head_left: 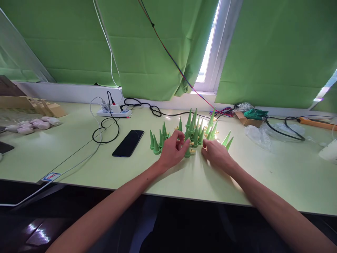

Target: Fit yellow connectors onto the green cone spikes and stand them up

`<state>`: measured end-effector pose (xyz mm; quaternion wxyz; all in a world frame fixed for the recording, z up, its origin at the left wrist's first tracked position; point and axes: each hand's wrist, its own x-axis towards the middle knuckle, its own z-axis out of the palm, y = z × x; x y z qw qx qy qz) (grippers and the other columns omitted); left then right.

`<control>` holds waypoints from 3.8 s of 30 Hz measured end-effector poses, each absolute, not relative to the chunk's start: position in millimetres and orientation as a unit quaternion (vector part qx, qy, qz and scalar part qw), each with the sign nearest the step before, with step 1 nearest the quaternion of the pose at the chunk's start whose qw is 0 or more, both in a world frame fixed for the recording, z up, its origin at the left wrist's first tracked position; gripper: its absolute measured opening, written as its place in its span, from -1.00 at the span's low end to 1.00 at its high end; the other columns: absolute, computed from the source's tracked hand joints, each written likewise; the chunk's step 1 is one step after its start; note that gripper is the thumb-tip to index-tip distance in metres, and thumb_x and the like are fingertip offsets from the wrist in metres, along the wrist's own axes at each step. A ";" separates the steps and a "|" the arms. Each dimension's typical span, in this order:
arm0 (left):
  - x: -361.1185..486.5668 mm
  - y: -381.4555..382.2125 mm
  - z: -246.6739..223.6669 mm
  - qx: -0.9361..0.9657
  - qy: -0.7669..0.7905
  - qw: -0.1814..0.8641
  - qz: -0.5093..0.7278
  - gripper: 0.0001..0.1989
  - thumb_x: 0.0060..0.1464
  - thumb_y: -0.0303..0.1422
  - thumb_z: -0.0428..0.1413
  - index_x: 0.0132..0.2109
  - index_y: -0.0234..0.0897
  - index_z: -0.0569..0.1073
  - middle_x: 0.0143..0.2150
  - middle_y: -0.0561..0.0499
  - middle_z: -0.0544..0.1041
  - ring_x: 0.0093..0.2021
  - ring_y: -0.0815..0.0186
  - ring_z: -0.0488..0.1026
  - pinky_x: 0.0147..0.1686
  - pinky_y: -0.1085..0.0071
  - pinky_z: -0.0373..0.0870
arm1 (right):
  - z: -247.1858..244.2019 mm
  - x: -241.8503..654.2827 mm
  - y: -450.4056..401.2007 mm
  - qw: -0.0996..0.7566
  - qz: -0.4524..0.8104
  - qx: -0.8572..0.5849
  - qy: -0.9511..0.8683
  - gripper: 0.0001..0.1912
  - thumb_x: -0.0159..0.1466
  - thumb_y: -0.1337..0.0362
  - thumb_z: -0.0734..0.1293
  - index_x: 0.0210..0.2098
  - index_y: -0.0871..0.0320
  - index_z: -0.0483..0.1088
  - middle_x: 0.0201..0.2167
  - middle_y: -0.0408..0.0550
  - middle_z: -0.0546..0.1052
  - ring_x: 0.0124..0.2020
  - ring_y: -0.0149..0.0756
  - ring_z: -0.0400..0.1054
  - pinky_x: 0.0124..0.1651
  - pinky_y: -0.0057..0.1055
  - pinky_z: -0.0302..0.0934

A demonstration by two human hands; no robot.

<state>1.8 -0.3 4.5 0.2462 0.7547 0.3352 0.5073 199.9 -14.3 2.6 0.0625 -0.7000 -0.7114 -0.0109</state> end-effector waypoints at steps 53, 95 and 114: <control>-2.2 -2.0 1.2 0.877 0.232 0.110 0.405 -0.87 0.19 -0.34 0.05 -0.22 -0.27 0.47 -0.51 0.11 0.35 -0.56 0.46 0.21 -0.52 0.49 0.18 | 4.4 173.2 -34.7 0.526 0.145 -0.457 -0.703 -0.88 0.33 0.22 0.23 -0.22 0.13 0.32 -0.53 -0.20 0.38 -0.56 -0.42 0.24 -0.45 -0.44 0.24; 0.2 1.8 2.1 0.821 0.354 0.207 0.398 -0.75 0.18 -0.18 0.12 -0.10 -0.21 0.32 -0.44 0.15 0.34 -0.55 0.46 0.23 -0.52 0.48 0.13 | 4.3 174.3 -31.0 0.523 0.161 -0.476 -0.688 -0.76 0.38 0.09 0.23 -0.24 0.14 0.32 -0.37 -0.10 0.46 -0.56 -0.43 0.32 -0.50 -0.44 0.15; -1.2 0.6 1.5 0.872 0.327 0.206 0.302 -0.81 0.18 -0.29 0.11 -0.37 -0.27 0.37 -0.29 0.03 0.32 -0.35 0.35 0.31 -0.36 0.38 0.24 | 1.8 175.3 -27.8 0.516 0.149 -0.491 -0.686 -0.80 0.37 0.13 0.22 -0.25 0.13 0.32 -0.35 -0.10 0.46 -0.60 -0.43 0.28 -0.49 -0.42 0.15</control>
